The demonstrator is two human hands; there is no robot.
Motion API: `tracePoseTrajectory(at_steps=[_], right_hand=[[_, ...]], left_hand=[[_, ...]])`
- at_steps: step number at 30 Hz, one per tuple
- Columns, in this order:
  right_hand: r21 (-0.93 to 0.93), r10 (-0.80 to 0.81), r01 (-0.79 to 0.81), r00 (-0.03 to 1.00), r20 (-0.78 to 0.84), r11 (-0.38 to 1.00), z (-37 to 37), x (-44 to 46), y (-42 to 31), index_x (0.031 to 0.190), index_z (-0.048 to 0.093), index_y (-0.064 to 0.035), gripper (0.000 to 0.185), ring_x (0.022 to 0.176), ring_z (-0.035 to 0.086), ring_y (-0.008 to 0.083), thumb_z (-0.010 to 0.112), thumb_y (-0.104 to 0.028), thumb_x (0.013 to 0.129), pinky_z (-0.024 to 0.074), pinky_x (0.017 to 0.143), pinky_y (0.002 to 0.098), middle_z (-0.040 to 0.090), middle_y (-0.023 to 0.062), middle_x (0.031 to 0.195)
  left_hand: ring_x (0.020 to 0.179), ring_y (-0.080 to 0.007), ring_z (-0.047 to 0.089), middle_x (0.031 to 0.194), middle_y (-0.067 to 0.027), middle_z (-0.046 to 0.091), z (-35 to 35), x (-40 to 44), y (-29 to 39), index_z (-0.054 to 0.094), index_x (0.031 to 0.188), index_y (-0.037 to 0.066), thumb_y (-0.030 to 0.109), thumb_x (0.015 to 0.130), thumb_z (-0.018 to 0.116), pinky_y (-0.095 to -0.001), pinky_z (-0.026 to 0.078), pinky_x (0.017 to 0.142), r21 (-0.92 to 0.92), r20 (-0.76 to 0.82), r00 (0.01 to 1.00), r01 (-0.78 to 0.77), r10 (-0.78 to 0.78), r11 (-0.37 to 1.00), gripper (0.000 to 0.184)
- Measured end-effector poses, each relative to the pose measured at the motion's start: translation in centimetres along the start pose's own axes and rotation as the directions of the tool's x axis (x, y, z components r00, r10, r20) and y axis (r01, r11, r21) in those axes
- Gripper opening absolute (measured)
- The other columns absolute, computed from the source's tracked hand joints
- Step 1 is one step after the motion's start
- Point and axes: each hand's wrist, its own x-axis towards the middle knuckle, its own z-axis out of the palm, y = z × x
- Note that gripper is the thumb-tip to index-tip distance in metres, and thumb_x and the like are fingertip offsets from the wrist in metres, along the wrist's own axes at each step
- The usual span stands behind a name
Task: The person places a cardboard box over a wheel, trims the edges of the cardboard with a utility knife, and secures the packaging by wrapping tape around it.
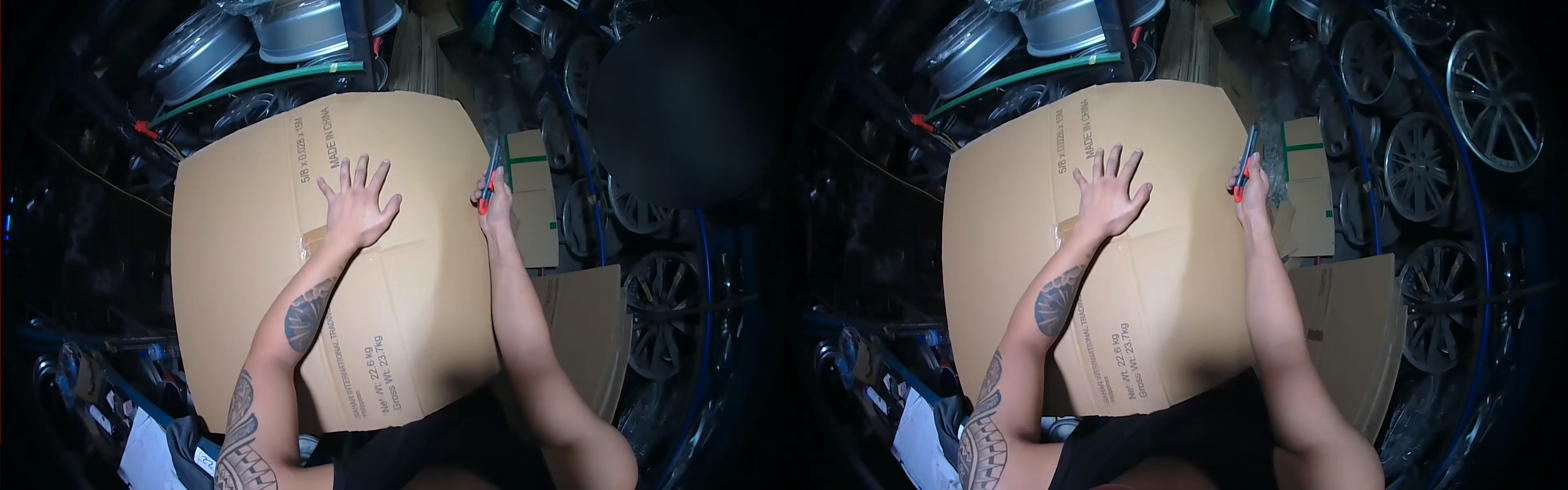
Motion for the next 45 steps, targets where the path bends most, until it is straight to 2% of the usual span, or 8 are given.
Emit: tracePoseTrajectory(at_steps=[8,12,15,18,24,29,39,45], right_hand=[[-0.497,0.038,0.067,0.979,0.199,0.865,8.6,1.3,-4.2,0.138,0.050,-0.0077,0.031,0.065,0.058,0.0140,0.049,-0.015,0.109,0.0529,0.058,0.0291,0.063,0.0083,0.090],[-0.877,-0.087,0.448,0.894,0.439,0.172,13.3,5.9,-1.1,0.142,0.053,-0.0055,0.042,0.102,0.071,0.0409,0.056,-0.017,0.101,0.0560,0.089,0.0506,0.070,0.0269,0.116],[-0.912,0.014,0.409,0.913,0.409,-0.021,18.1,7.9,-2.0,0.137,0.058,-0.0037,0.040,0.121,0.061,0.0458,0.057,-0.018,0.099,0.0477,0.104,0.0536,0.065,0.0289,0.126],[-0.911,-0.062,0.381,0.917,0.394,-0.158,19.6,13.4,-0.2,0.134,0.065,-0.0086,0.038,0.108,0.069,0.0420,0.059,-0.023,0.100,0.0529,0.094,0.0503,0.071,0.0245,0.117],[-0.920,0.070,0.335,0.942,0.328,-0.203,24.1,16.4,-1.9,0.113,0.075,-0.0006,0.027,0.114,0.069,0.0394,0.060,-0.013,0.094,0.0559,0.096,0.0471,0.071,0.0246,0.121],[-0.906,0.221,0.332,0.935,0.278,-0.263,25.6,16.2,-4.0,0.105,0.076,0.0046,0.024,0.089,0.077,0.0359,0.060,-0.006,0.091,0.0617,0.076,0.0432,0.075,0.0248,0.108],[-0.842,0.157,0.452,0.892,0.424,-0.294,20.3,9.1,-4.4,0.106,0.077,0.0004,0.030,0.109,0.069,0.0430,0.057,-0.003,0.083,0.0552,0.095,0.0489,0.071,0.0290,0.113],[-0.833,0.119,0.487,0.873,0.473,-0.261,14.3,0.7,-5.6,0.114,0.073,-0.0031,0.026,0.095,0.069,0.0461,0.061,-0.015,0.095,0.0540,0.089,0.0528,0.071,0.0288,0.094]], left_hand=[[0.156,-0.0450,0.019,0.170,-0.0159,0.024,0.0,0.1,0.0,0.032,0.163,0.027,0.061,0.098,0.043,-0.0823,0.011,0.114,0.043,0.115,0.993,0.016,-0.020,0.999,0.074],[0.156,-0.0452,0.019,0.170,-0.0166,0.024,0.1,-0.1,0.1,0.031,0.164,0.026,0.061,0.099,0.043,-0.0828,0.009,0.114,0.013,0.118,0.993,0.012,-0.013,1.000,0.075],[0.156,-0.0450,0.019,0.170,-0.0167,0.024,0.1,-0.3,0.2,0.032,0.163,0.026,0.061,0.099,0.043,-0.0826,0.009,0.114,-0.003,0.116,0.993,0.006,-0.006,1.000,0.074],[0.156,-0.0448,0.019,0.170,-0.0164,0.024,0.6,-0.2,-0.2,0.033,0.163,0.026,0.060,0.099,0.043,-0.0824,0.009,0.114,-0.013,0.087,0.996,0.004,-0.003,1.000,0.073],[0.157,-0.0440,0.018,0.171,-0.0151,0.023,0.3,0.0,-0.3,0.032,0.163,0.026,0.060,0.099,0.042,-0.0818,0.008,0.115,0.005,0.118,0.993,0.018,-0.018,1.000,0.073],[0.157,-0.0430,0.017,0.171,-0.0146,0.023,0.3,-0.2,-0.1,0.032,0.163,0.028,0.061,0.100,0.041,-0.0819,0.007,0.114,-0.004,0.124,0.992,0.024,-0.023,1.000,0.073],[0.158,-0.0398,0.016,0.171,-0.0125,0.023,0.5,-0.1,0.0,0.032,0.163,0.030,0.062,0.100,0.040,-0.0817,0.007,0.114,0.015,0.120,0.992,0.026,-0.027,1.000,0.071],[0.158,-0.0372,0.016,0.172,-0.0108,0.023,0.4,0.0,0.3,0.031,0.163,0.031,0.064,0.101,0.037,-0.0798,0.008,0.116,0.038,0.146,0.988,0.035,-0.040,0.999,0.071]])
